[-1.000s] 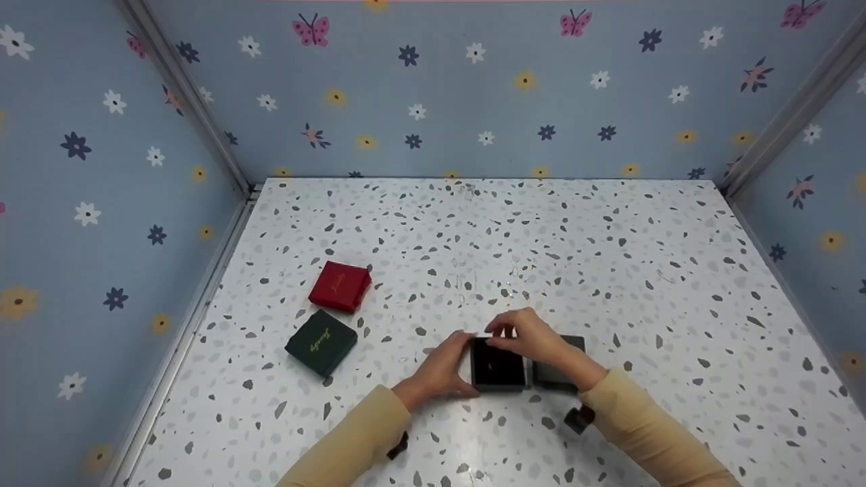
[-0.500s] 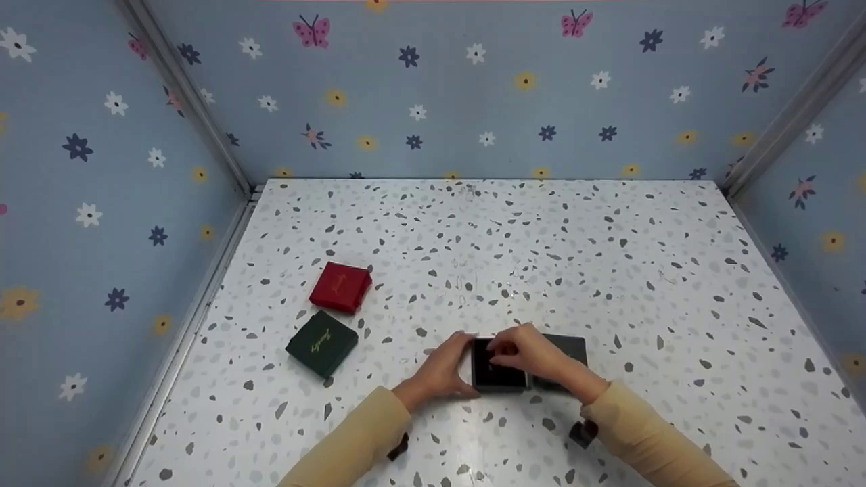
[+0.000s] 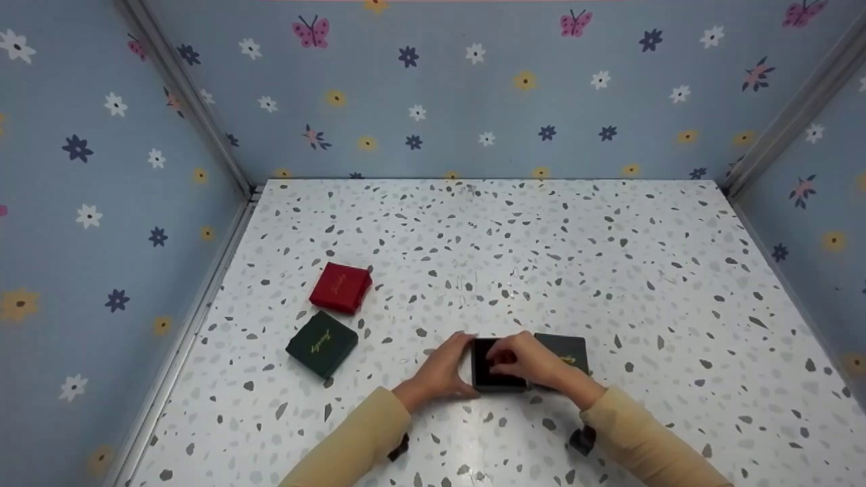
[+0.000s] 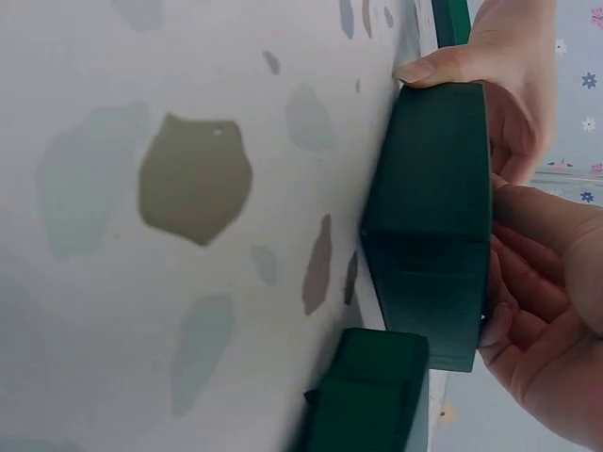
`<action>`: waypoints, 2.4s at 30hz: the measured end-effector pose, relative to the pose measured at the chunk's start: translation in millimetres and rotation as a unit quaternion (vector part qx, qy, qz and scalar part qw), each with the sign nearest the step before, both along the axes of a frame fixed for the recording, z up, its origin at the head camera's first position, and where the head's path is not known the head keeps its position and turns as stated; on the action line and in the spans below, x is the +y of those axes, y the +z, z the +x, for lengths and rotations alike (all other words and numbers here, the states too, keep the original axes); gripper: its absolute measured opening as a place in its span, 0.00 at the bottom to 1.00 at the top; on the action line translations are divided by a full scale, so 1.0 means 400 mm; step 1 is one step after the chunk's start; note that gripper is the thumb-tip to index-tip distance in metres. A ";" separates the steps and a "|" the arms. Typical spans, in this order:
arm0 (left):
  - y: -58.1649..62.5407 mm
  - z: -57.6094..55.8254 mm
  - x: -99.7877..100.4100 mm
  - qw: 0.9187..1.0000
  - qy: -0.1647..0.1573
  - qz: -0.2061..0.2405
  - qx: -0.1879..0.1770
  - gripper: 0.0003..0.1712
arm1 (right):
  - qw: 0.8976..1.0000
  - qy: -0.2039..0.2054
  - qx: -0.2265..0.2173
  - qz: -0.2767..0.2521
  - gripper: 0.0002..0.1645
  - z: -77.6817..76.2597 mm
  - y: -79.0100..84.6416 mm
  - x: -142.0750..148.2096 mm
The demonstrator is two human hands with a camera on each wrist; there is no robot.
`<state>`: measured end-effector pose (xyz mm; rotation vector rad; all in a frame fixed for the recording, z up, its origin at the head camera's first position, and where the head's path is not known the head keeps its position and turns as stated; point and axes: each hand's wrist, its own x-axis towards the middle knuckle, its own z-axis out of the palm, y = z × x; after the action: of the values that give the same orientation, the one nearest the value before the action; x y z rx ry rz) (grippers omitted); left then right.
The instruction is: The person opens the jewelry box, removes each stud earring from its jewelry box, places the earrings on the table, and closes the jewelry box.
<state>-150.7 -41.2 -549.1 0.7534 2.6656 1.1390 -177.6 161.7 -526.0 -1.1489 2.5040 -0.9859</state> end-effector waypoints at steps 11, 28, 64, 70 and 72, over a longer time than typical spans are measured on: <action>0.001 0.000 0.000 1.000 -0.003 0.006 0.006 0.54 | 1.000 0.003 0.001 0.000 0.10 -0.001 -0.020 0.003; 0.006 0.003 -0.001 1.000 -0.002 0.017 -0.012 0.54 | 0.997 0.018 0.061 -0.036 0.03 -0.002 -0.038 0.004; 0.002 0.002 -0.001 1.000 0.003 0.008 -0.004 0.53 | 0.997 0.008 0.077 -0.024 0.03 0.005 -0.019 0.010; 0.002 0.005 0.000 1.000 0.007 0.013 -0.007 0.53 | 0.998 0.000 0.064 -0.016 0.03 0.004 -0.010 0.016; 0.002 0.004 0.000 1.000 0.005 0.015 -0.005 0.53 | 0.998 -0.002 0.062 -0.017 0.03 0.003 -0.007 0.018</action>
<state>-149.0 -41.2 -548.2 0.7367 2.6527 1.1859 -176.5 169.0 -528.8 -1.2530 2.5950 -0.9891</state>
